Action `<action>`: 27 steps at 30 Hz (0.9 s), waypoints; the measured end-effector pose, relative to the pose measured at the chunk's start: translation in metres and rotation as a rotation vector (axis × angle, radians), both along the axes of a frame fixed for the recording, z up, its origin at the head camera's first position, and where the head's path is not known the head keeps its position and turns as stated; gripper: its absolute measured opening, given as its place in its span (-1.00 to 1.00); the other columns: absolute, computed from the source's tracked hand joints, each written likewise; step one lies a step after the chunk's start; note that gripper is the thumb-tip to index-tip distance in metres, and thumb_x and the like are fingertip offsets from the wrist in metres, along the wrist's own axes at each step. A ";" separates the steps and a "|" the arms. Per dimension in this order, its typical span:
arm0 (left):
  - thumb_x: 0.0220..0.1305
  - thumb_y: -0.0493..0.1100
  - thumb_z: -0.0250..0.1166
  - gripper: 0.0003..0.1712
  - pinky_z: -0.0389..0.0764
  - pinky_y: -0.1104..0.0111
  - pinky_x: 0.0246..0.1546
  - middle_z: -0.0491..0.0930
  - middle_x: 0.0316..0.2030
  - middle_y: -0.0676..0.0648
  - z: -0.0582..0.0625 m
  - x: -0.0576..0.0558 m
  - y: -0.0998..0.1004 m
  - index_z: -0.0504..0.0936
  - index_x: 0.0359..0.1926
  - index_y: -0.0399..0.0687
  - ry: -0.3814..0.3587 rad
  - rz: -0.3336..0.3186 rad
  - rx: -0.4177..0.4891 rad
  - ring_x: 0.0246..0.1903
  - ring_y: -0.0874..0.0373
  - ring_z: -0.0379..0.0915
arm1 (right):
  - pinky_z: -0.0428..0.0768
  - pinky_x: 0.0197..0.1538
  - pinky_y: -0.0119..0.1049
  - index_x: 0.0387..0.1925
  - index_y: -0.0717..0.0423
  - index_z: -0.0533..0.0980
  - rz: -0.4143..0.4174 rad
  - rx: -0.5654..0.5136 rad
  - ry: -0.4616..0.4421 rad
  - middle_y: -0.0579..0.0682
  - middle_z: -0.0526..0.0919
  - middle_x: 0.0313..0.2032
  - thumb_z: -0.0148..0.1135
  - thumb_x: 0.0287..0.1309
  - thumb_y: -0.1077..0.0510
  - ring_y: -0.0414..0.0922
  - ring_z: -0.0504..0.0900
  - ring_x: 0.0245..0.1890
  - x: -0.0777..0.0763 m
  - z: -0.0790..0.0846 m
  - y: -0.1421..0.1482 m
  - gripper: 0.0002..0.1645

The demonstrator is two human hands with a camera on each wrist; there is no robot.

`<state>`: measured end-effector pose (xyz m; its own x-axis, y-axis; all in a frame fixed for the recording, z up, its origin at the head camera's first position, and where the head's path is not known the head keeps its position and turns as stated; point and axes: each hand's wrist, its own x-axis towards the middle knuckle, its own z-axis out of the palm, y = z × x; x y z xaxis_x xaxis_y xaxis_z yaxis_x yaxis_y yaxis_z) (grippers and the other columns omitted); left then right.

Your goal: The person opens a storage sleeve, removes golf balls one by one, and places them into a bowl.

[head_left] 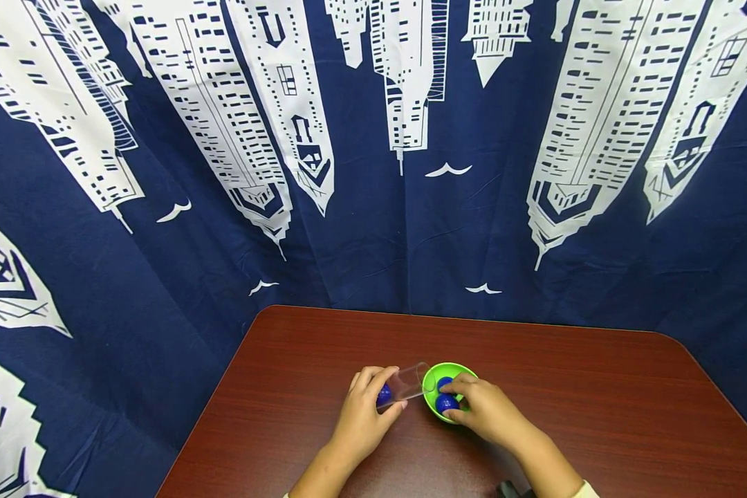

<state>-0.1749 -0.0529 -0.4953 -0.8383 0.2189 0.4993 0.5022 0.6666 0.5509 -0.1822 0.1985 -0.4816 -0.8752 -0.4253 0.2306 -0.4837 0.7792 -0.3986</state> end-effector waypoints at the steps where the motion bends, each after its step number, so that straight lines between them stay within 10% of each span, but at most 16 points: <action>1: 0.11 -0.06 0.55 -0.35 0.61 0.23 0.04 0.54 0.04 0.09 0.000 0.000 0.000 0.58 0.25 0.14 0.001 0.000 0.001 0.03 0.20 0.45 | 0.68 -0.13 -0.22 -0.06 0.06 0.70 0.004 0.013 0.009 -0.07 0.73 -0.10 0.56 0.01 0.09 -0.16 0.70 -0.20 -0.001 0.001 0.000 -0.59; 27: 0.06 -0.08 0.57 -0.34 0.59 0.23 0.06 0.55 0.03 0.11 -0.005 -0.003 0.000 0.60 0.22 0.15 0.012 -0.004 0.033 0.03 0.21 0.45 | 0.69 -0.07 -0.14 -0.10 0.08 0.70 0.072 0.088 0.006 -0.09 0.74 -0.13 0.55 -0.04 0.21 -0.12 0.72 -0.15 -0.011 0.000 -0.003 -0.62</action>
